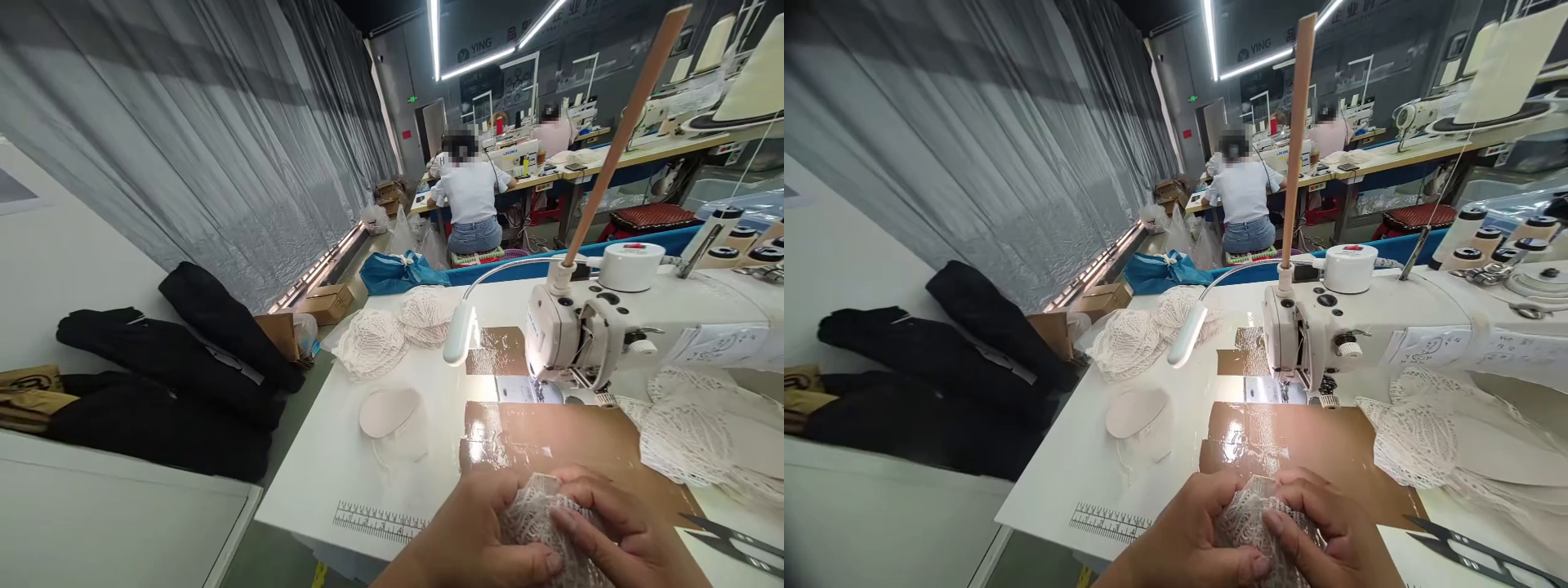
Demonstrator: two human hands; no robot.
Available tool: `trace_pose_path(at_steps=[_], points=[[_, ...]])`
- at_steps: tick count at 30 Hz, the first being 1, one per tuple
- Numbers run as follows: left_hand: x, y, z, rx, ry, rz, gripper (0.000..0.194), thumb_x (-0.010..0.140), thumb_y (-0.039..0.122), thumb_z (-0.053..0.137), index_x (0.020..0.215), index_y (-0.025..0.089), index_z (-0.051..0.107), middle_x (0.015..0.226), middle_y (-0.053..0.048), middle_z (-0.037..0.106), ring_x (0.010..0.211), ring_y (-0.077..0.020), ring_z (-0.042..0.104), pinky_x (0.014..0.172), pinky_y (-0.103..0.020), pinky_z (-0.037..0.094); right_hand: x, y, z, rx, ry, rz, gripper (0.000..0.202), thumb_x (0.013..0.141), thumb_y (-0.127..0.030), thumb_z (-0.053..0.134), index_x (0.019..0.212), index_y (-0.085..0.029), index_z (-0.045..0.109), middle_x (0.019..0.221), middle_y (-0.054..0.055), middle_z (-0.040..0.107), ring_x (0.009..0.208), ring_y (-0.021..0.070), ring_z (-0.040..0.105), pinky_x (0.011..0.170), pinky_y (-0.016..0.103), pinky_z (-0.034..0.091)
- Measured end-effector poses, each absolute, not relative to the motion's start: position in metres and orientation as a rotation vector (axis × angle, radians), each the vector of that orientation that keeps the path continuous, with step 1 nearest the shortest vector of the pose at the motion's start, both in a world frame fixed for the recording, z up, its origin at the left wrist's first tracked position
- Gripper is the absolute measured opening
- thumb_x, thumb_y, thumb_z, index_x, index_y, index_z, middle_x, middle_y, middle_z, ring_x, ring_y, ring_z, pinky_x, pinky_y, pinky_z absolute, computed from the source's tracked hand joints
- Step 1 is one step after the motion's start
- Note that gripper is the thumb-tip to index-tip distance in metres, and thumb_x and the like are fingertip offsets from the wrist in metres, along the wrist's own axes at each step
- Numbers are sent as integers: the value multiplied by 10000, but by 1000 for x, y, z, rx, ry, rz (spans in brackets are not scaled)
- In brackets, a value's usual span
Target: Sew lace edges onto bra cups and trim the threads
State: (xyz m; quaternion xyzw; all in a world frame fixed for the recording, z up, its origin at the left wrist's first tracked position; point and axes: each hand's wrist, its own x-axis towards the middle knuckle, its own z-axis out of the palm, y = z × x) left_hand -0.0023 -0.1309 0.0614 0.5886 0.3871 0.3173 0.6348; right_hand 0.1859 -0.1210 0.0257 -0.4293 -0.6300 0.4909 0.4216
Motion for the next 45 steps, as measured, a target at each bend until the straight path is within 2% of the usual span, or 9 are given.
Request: trace_pose_path(at_steps=[11,18,23,27,35,38,41,43,45], points=[[-3,-120,51,1425,1038,746,346,789,416,675,900,89,667,727,-11,510,679,-126,437,605,-221,346,189,-114,10,-1046,-1641,1184,303,884,-414,597,649,-221,610,676,-11,653,649,158,605,628,261,434],[6,-113,46,1389,1067,750,333,788,417,664,800,87,622,670,-1,469,634,-109,387,570,-222,317,193,-104,11,-1189,-1464,1358,304,790,-524,661,744,-224,674,640,-16,611,604,153,538,561,249,423],[2,-110,42,1189,942,748,394,754,453,731,853,80,653,695,-14,516,637,-107,431,583,-218,343,200,-99,22,-1212,-1543,1451,364,717,-536,727,628,-195,637,575,-33,527,552,114,425,508,221,338],[11,-109,34,991,881,819,416,696,469,788,747,92,618,609,11,498,552,-75,405,543,-203,324,200,-95,26,-1200,-1492,1536,401,690,-569,736,626,-192,613,554,-51,460,537,100,380,503,216,325],[4,-95,42,675,1054,1028,506,557,522,825,637,159,481,547,26,501,480,-82,411,488,-210,330,208,-85,21,-1246,-1303,1549,457,698,-657,659,778,-208,667,721,18,630,675,175,579,623,274,493],[-28,-81,59,942,1339,1237,417,726,518,701,665,165,488,586,27,499,528,-100,435,531,-219,360,230,-82,20,-1385,-1304,1359,418,714,-618,663,860,-228,695,844,46,695,822,226,644,734,286,528],[-35,-63,61,1619,1706,1234,337,895,368,535,628,176,464,590,22,458,560,-116,438,553,-228,348,249,-73,16,-1423,-1495,1259,373,757,-595,639,867,-245,703,881,36,703,870,235,655,732,257,530],[-17,-51,48,2214,1830,968,281,911,203,466,632,174,481,650,-20,518,628,-149,497,594,-257,375,255,-64,12,-1372,-1678,1233,350,826,-581,575,904,-261,693,917,26,700,913,234,650,760,265,524],[14,-42,27,2740,1792,397,186,839,74,474,696,161,556,723,-67,594,689,-191,552,641,-298,416,254,-52,9,-1311,-1853,1167,328,887,-546,498,956,-281,679,947,22,703,947,236,647,809,303,516]])
